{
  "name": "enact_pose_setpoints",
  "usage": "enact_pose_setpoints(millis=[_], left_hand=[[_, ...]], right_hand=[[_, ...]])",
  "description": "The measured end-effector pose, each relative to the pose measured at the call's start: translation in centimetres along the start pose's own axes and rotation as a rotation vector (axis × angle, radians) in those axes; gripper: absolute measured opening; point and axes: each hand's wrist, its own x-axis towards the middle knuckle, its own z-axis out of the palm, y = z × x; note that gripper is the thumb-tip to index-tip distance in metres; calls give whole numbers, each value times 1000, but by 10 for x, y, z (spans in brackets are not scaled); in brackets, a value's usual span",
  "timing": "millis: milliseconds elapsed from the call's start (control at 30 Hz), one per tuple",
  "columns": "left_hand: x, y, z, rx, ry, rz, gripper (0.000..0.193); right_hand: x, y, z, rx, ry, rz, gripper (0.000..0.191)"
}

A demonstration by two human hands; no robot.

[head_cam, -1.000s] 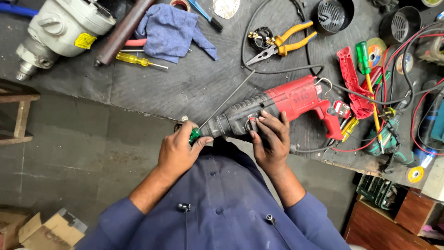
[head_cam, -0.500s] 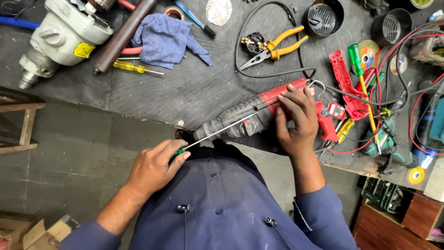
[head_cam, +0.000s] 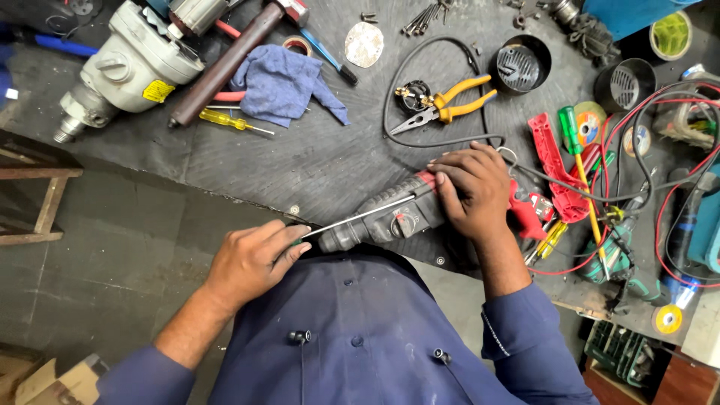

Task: The person uses a screwdriver to unscrew and open the housing of a red rotary hammer drill on a cluttered workbench, removes internal components including the fan and motor parts, and wipes components with a blue cloth while arranging parts on the bench.

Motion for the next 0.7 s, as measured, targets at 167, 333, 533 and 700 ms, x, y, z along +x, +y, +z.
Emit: enact_pose_setpoints(millis=[167, 333, 533, 700], left_hand=[[-14, 16, 10, -122, 26, -84, 31], [-29, 34, 26, -62, 14, -176, 42], [-33, 26, 34, 101, 70, -51, 49], [-41, 20, 45, 199, 111, 2, 56]], right_hand=[[0, 4, 0, 12, 7, -19, 10], [2, 3, -1, 44, 29, -32, 9], [0, 7, 1, 50, 45, -60, 9], [-5, 8, 4, 44, 22, -98, 9]])
